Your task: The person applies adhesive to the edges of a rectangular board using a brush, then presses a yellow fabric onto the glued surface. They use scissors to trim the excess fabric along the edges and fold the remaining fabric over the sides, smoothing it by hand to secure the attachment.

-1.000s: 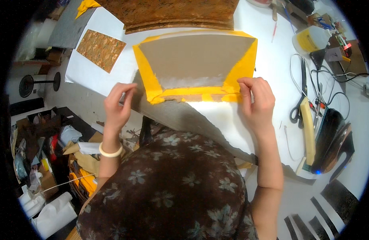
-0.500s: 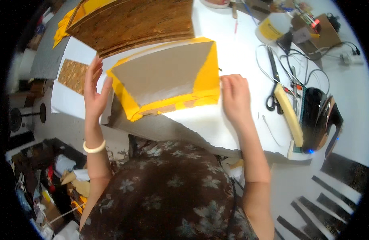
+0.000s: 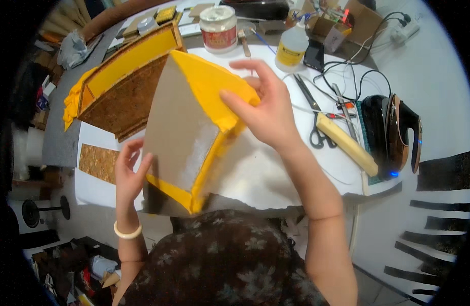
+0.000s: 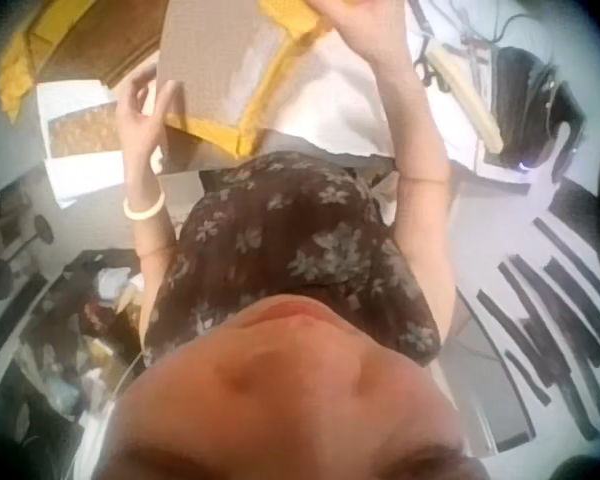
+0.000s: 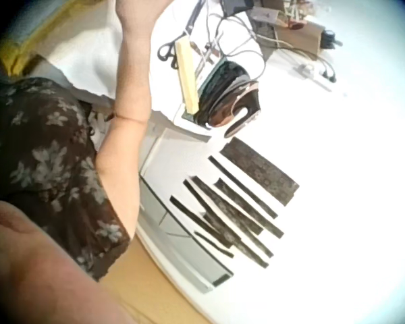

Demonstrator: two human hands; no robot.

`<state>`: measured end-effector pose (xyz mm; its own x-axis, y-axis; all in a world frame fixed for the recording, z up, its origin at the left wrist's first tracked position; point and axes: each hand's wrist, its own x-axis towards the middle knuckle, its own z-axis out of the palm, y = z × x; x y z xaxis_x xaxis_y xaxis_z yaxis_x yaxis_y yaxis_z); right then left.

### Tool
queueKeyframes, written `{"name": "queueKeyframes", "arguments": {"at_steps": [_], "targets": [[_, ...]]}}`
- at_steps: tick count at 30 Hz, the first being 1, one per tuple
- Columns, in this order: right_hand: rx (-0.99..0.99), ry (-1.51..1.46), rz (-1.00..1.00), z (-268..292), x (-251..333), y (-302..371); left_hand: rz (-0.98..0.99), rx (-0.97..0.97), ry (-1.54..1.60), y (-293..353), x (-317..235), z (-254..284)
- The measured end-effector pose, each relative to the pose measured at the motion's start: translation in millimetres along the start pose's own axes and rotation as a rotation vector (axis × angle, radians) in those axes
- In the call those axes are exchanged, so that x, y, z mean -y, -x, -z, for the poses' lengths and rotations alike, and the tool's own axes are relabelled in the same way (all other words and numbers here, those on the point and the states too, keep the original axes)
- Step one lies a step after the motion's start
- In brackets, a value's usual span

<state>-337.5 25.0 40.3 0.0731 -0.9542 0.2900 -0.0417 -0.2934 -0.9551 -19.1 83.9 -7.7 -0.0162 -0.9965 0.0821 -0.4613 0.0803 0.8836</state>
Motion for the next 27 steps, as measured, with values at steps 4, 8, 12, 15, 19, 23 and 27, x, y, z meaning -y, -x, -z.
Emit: {"name": "queueKeyframes", "arguments": {"at_steps": [4, 8, 12, 15, 19, 23, 27], "targets": [[0.123, 0.290, 0.162, -2, 54, -34, -0.736, -0.260, -0.047, -29, -84, 1], [0.211, 0.538, 0.298, -2, 85, -52, -1.036, -0.063, -0.370, -72, -149, 14], [0.322, 0.775, 0.357, -4, 114, -65, -0.999, 0.148, -0.336, -113, -157, 0], [0.331, 0.867, 0.528, 2, 115, -75, -0.781, 0.312, -0.015, -115, -155, -9], [0.486, 0.952, 0.483, -2, 123, -75, -0.908, 0.199, -0.141, -109, -126, -22], [0.612, 0.956, 0.627, -5, 109, -75, -0.801, 0.067, -0.056, -92, -102, -48], [0.715, 0.767, 0.647, -23, 93, -69, -0.525, 0.114, 0.349, -51, -65, -68]]}}
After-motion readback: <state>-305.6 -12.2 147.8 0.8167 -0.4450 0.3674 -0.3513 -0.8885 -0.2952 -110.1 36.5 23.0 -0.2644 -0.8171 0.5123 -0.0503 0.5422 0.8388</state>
